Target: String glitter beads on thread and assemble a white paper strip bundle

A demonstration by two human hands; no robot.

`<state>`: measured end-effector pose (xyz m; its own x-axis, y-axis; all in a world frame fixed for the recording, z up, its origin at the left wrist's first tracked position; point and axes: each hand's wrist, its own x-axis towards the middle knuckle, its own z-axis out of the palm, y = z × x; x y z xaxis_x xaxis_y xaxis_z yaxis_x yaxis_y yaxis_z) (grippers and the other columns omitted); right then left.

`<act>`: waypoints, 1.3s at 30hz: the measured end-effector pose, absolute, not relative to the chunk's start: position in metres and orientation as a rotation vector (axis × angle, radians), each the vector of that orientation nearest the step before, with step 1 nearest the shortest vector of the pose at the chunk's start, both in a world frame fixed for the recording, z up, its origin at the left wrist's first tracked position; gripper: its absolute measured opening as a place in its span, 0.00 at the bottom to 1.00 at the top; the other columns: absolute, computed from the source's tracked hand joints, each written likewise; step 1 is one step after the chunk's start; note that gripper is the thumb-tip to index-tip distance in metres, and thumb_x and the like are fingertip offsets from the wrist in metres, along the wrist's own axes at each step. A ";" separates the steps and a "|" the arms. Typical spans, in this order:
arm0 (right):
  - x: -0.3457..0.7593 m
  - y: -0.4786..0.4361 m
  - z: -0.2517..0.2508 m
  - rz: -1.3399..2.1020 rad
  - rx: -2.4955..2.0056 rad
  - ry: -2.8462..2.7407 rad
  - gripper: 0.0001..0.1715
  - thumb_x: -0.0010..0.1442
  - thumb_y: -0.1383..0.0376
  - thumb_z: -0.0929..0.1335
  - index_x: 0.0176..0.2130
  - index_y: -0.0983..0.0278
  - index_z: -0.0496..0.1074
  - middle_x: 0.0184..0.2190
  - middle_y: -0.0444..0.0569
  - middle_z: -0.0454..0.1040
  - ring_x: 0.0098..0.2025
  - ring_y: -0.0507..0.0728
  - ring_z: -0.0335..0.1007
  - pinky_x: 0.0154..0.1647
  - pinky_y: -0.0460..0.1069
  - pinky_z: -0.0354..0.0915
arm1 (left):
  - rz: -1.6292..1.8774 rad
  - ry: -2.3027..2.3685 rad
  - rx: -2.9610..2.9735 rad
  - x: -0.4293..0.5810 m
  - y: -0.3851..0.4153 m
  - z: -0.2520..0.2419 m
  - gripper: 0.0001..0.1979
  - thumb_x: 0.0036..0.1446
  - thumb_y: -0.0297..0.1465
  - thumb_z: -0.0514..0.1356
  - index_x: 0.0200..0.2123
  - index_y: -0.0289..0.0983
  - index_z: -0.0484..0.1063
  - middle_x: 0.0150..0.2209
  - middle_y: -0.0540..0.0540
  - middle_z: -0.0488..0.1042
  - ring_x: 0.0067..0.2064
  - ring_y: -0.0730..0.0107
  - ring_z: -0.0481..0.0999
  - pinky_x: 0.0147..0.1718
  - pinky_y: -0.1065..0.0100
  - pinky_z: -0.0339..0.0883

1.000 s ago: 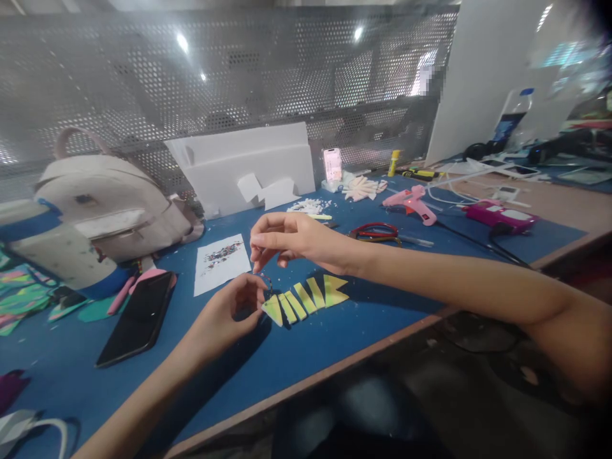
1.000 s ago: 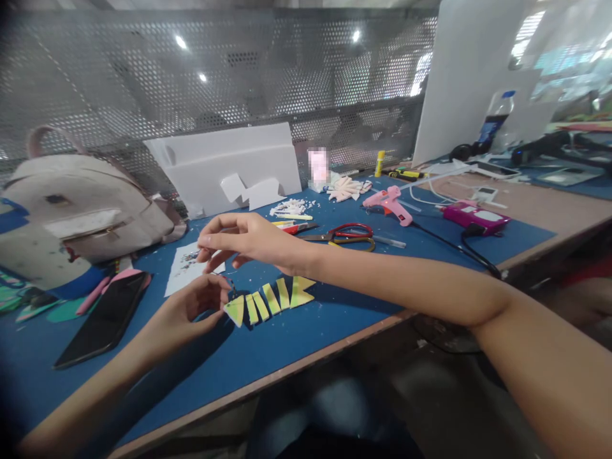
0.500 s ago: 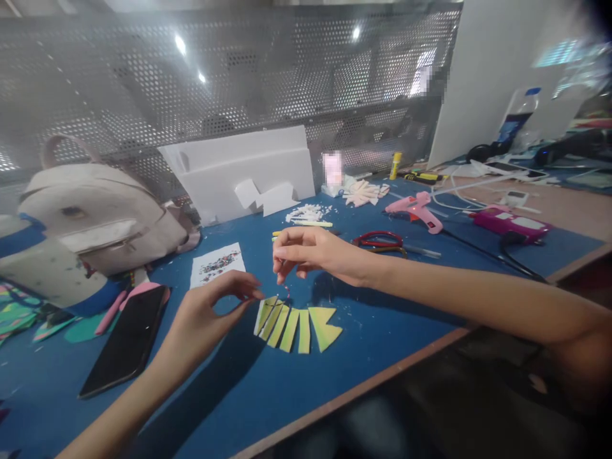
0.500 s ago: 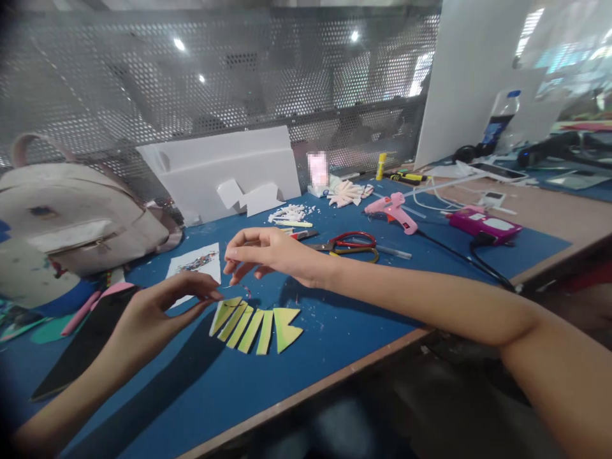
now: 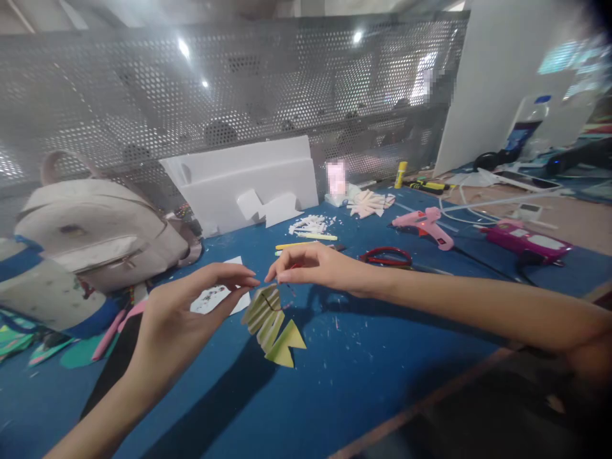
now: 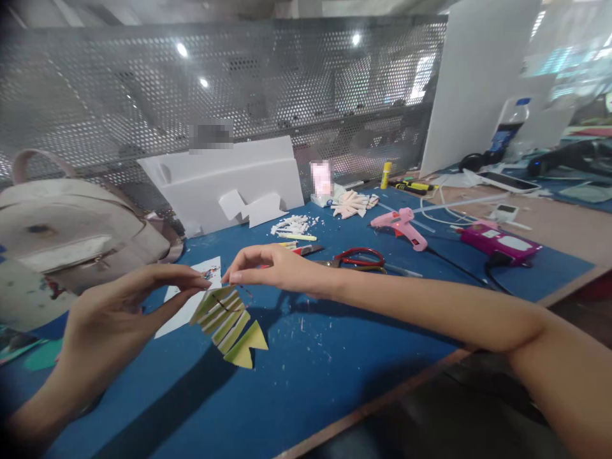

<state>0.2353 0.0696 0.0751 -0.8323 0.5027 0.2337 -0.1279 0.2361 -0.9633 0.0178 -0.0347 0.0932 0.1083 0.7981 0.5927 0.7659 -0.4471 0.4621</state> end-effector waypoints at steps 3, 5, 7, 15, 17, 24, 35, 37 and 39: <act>0.233 0.070 0.078 1.545 -0.268 -2.164 0.06 0.63 0.62 0.69 0.35 0.62 0.71 0.49 0.48 0.74 0.51 0.53 0.70 0.51 0.48 0.64 | 1.326 1.557 2.100 0.019 -0.030 0.094 0.06 0.56 0.32 0.66 0.38 0.45 0.77 0.34 0.51 0.82 0.36 0.65 0.82 0.41 0.68 0.75; 0.231 0.069 0.080 1.396 -0.240 -2.269 0.05 0.64 0.62 0.69 0.36 0.62 0.72 0.45 0.47 0.75 0.48 0.53 0.70 0.51 0.48 0.64 | 1.343 1.501 1.998 0.019 -0.025 0.095 0.07 0.54 0.32 0.67 0.38 0.44 0.77 0.34 0.51 0.82 0.35 0.65 0.82 0.39 0.68 0.77; 0.230 0.069 0.081 1.251 -0.198 -2.296 0.04 0.64 0.64 0.68 0.37 0.62 0.72 0.40 0.45 0.75 0.44 0.52 0.70 0.50 0.48 0.64 | 1.346 1.454 1.913 0.017 -0.020 0.096 0.08 0.54 0.32 0.68 0.38 0.43 0.77 0.34 0.50 0.82 0.35 0.65 0.82 0.37 0.70 0.77; 0.229 0.082 0.075 0.851 -0.034 -2.297 0.05 0.67 0.65 0.65 0.37 0.61 0.69 0.39 0.47 0.75 0.44 0.54 0.69 0.51 0.51 0.64 | 1.234 1.393 1.476 0.013 0.001 0.094 0.11 0.52 0.32 0.70 0.38 0.40 0.74 0.29 0.51 0.81 0.32 0.71 0.80 0.32 0.74 0.76; 0.230 0.087 0.074 0.763 0.019 -2.323 0.05 0.68 0.65 0.64 0.37 0.61 0.68 0.40 0.49 0.75 0.44 0.54 0.69 0.51 0.52 0.64 | 1.212 1.359 1.412 0.013 0.006 0.091 0.11 0.53 0.31 0.70 0.39 0.39 0.73 0.28 0.52 0.80 0.30 0.73 0.79 0.31 0.74 0.74; 0.232 0.096 0.068 0.672 0.049 -2.277 0.05 0.68 0.67 0.63 0.38 0.63 0.68 0.39 0.49 0.75 0.44 0.53 0.69 0.50 0.52 0.66 | 1.356 1.305 1.375 0.020 0.007 0.093 0.12 0.52 0.31 0.70 0.38 0.40 0.72 0.27 0.52 0.80 0.31 0.73 0.78 0.32 0.76 0.73; 0.237 0.093 0.072 0.860 -0.032 -2.333 0.04 0.65 0.72 0.67 0.37 0.65 0.69 0.37 0.46 0.72 0.40 0.51 0.67 0.45 0.48 0.64 | 1.225 1.253 1.142 0.023 0.012 0.087 0.16 0.48 0.32 0.74 0.38 0.40 0.73 0.29 0.53 0.77 0.30 0.76 0.76 0.33 0.77 0.73; 0.238 0.093 0.071 0.880 -0.030 -2.345 0.03 0.65 0.71 0.67 0.37 0.65 0.69 0.37 0.46 0.73 0.40 0.51 0.68 0.45 0.48 0.64 | 1.268 1.283 1.182 0.025 0.012 0.087 0.15 0.48 0.31 0.74 0.38 0.40 0.73 0.28 0.53 0.77 0.31 0.76 0.76 0.32 0.79 0.72; 0.238 0.094 0.069 0.886 -0.011 -2.314 0.03 0.66 0.70 0.66 0.37 0.65 0.69 0.38 0.47 0.73 0.41 0.51 0.68 0.46 0.48 0.65 | 1.290 1.279 1.157 0.026 0.012 0.088 0.16 0.47 0.31 0.74 0.38 0.39 0.73 0.27 0.53 0.78 0.30 0.77 0.77 0.30 0.80 0.72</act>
